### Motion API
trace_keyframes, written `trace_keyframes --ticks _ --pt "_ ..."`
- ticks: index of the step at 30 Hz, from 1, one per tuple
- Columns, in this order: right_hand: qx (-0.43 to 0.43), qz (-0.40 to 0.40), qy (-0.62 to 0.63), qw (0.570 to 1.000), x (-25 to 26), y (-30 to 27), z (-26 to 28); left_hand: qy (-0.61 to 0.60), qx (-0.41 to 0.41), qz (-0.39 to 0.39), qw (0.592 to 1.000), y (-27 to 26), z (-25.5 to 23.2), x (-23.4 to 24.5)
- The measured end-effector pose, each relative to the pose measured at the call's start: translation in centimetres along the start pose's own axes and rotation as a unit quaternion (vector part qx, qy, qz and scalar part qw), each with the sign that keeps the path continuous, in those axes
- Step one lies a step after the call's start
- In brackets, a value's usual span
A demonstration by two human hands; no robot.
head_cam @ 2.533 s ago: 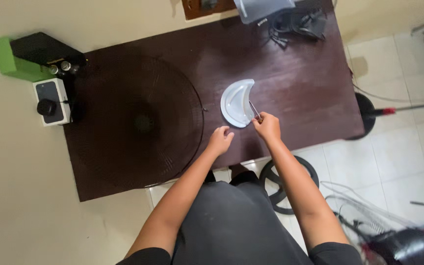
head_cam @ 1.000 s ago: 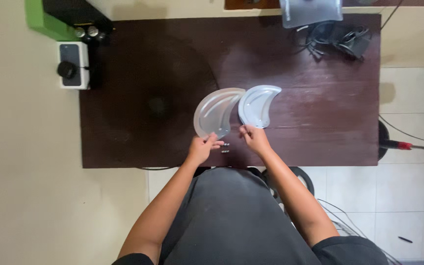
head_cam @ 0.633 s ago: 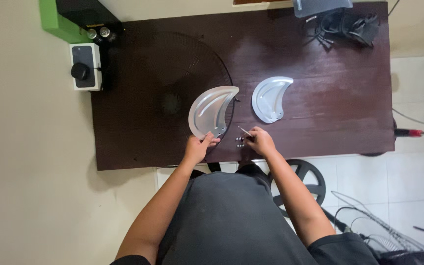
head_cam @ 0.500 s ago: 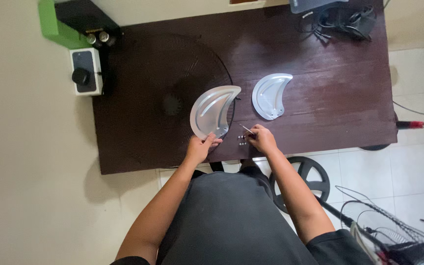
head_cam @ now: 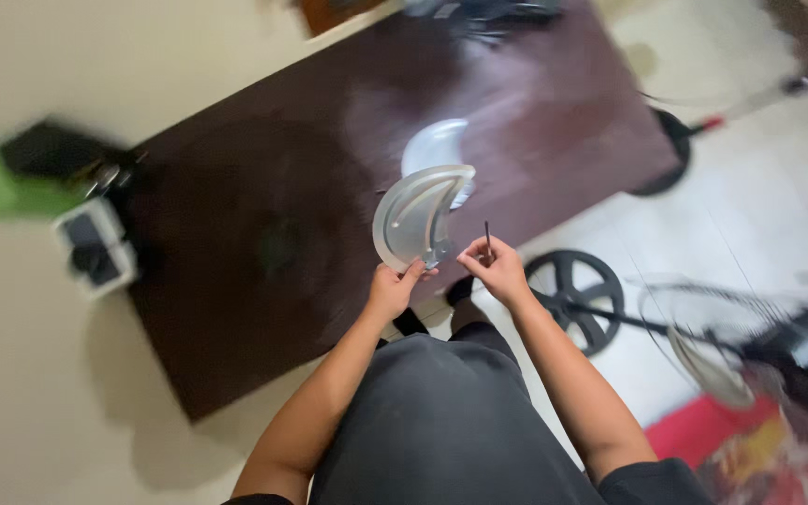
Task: The person assembles an electric fan by attaching the front grille and securing the fan blades to the motor hub using a screwdriver. They repeatedly tighten screws on the blades and grille, then attach the rear grille to complete the assembly.
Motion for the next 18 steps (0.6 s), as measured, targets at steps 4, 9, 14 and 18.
trace_keyframes --ticks 4,9,14,18 --pt "-0.081 -0.093 0.006 0.992 5.4 -6.9 2.0 -0.02 0.051 0.088 0.995 0.9 -0.1 -8.4" --pt "-0.002 -0.186 0.018 0.982 10.9 -14.4 5.2 -0.008 0.012 0.198 0.98 -0.8 -1.6 -18.8" --pt "0.008 -0.321 0.005 0.947 15.7 -21.4 5.5 0.03 -0.01 0.28 0.96 -4.2 -1.3 -26.3" --pt "0.094 -0.37 -0.016 0.924 18.6 -27.3 6.0 0.008 0.003 0.345 0.939 -8.2 0.4 -31.3"
Point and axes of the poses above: each hand's wrist, its own y-axis towards the middle knuckle, its own x-axis out of the back of the hand, z = x × y, the point moved 7 cm from there along y, towards the middle knuckle, and after that the axes turned 4 degrees about -y, right-handed, at the moved point
